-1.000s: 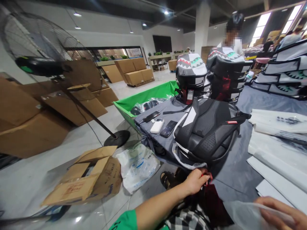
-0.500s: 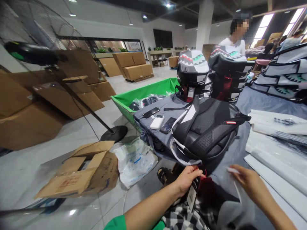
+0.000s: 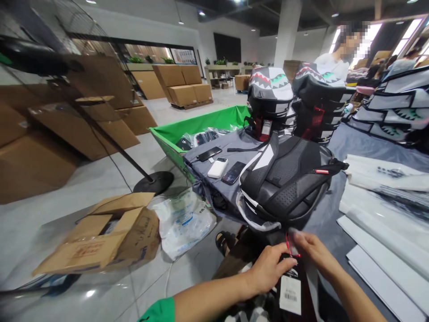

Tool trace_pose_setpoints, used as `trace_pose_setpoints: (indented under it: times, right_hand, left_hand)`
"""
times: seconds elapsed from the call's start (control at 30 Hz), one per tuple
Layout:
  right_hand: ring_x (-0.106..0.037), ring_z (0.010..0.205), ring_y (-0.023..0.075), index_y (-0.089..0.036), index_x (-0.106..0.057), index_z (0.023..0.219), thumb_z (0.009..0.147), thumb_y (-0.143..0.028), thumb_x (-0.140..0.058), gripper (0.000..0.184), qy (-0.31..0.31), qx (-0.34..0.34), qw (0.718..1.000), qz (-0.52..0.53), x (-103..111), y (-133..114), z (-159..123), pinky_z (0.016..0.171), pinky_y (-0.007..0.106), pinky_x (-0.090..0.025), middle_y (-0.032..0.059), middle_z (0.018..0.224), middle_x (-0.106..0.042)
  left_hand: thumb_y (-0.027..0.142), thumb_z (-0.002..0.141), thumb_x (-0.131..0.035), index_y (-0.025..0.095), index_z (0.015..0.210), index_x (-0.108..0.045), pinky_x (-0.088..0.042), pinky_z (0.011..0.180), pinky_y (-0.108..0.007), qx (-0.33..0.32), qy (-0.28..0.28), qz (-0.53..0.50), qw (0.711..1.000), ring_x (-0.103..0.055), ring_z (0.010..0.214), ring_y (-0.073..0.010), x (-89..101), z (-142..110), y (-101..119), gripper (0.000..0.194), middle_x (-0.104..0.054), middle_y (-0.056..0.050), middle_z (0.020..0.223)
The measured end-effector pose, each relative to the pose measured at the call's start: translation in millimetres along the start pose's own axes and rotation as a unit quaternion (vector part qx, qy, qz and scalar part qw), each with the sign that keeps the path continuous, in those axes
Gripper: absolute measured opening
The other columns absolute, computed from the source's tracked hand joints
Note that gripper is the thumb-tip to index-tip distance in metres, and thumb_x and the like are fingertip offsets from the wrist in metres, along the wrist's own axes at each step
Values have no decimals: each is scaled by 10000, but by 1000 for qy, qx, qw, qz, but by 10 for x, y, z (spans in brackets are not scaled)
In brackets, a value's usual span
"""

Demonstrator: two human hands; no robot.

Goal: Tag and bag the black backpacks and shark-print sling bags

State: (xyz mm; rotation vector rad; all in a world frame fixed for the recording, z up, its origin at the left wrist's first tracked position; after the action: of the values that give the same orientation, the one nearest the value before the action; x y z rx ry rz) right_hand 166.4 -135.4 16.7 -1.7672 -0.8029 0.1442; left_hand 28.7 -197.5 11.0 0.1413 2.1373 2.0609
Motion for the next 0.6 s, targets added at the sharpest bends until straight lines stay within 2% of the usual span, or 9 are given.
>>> trace_pose_setpoints:
  times: [0.07, 0.13, 0.2, 0.27, 0.33, 0.4, 0.43, 0.53, 0.6]
  right_hand:
    - [-497, 599, 166, -170, -608, 683, 679, -805, -597, 635, 53, -18, 998, 24, 56, -114, 122, 576, 294, -436, 27, 627, -577]
    - [-429, 568, 140, -183, -557, 635, 666, -787, -596, 607, 100, -23, 995, 9, 90, -181, 173, 542, 276, -378, 3, 585, -515]
    - [-415, 566, 138, -191, -541, 603, 641, -750, -613, 565, 137, -23, 990, -16, 77, -206, 184, 541, 277, -367, -3, 566, -490]
    - [-410, 556, 138, -200, -523, 558, 571, -677, -653, 495, 170, -22, 984, -40, 43, -211, 185, 536, 280, -361, -7, 537, -472]
    - [-408, 546, 137, -207, -510, 521, 525, -606, -639, 420, 190, -20, 980, -53, 9, -212, 193, 530, 281, -356, -6, 515, -467]
    - [-425, 545, 141, -202, -534, 533, 532, -577, -585, 379, 187, -17, 981, -49, -13, -210, 208, 533, 282, -367, 2, 527, -496]
    - [-435, 544, 143, -198, -549, 548, 544, -576, -564, 378, 181, -18, 982, -43, -15, -204, 217, 534, 284, -378, 6, 539, -513]
    - [-452, 537, 145, -196, -554, 568, 562, -567, -565, 371, 163, -16, 986, -33, 12, -163, 240, 522, 280, -394, 7, 547, -532]
    - [-466, 533, 149, -200, -544, 573, 572, -559, -578, 361, 150, -14, 988, -27, 33, -116, 261, 509, 274, -394, 8, 544, -543]
  left_hand:
    - [449, 886, -623, 220, 775, -626, -499, 829, -384, -37, 32, 115, 992, -632, 730, -246, -22, -27, -61, 255, -582, -37, 665]
    - [408, 888, -610, 228, 706, -582, -507, 847, -420, -68, 52, 164, 983, -633, 701, -267, -41, -44, -107, 257, -529, -33, 600]
    - [386, 882, -621, 228, 687, -572, -503, 873, -426, -90, 54, 171, 980, -631, 707, -268, -36, -70, -110, 256, -526, -37, 601]
    - [369, 890, -618, 225, 735, -613, -492, 896, -401, -80, 67, 156, 982, -630, 756, -256, 34, -111, -85, 212, -582, -53, 675]
    - [355, 895, -609, 220, 837, -653, -489, 879, -368, -42, 136, 129, 981, -620, 802, -237, 184, -169, -59, 154, -632, -64, 802]
    - [349, 861, -649, 206, 952, -661, -488, 885, -358, -16, 216, 78, 973, -615, 892, -231, 324, -225, -50, 170, -652, -77, 957]
    - [356, 828, -690, 195, 996, -653, -489, 904, -361, -8, 235, 31, 971, -618, 942, -234, 357, -237, -59, 236, -658, -86, 1018]
    - [395, 708, -822, 170, 1057, -630, -469, 1009, -388, 21, 224, -200, 954, -634, 1082, -256, 301, -181, -131, 457, -692, -111, 1130]
    - [387, 645, -884, 158, 1034, -633, -469, 1028, -394, 64, 221, -353, 907, -655, 1091, -261, 209, -93, -178, 517, -716, -120, 1123]
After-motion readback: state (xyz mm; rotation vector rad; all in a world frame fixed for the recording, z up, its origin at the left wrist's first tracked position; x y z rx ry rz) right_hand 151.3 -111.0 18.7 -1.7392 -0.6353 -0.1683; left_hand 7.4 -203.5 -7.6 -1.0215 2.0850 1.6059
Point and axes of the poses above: each hand's wrist, its own z-axis towards the middle knuckle, its own x-axis out of the back of the hand, y = z × x, the point moved 4 cm from there along z, towards the middle knuckle
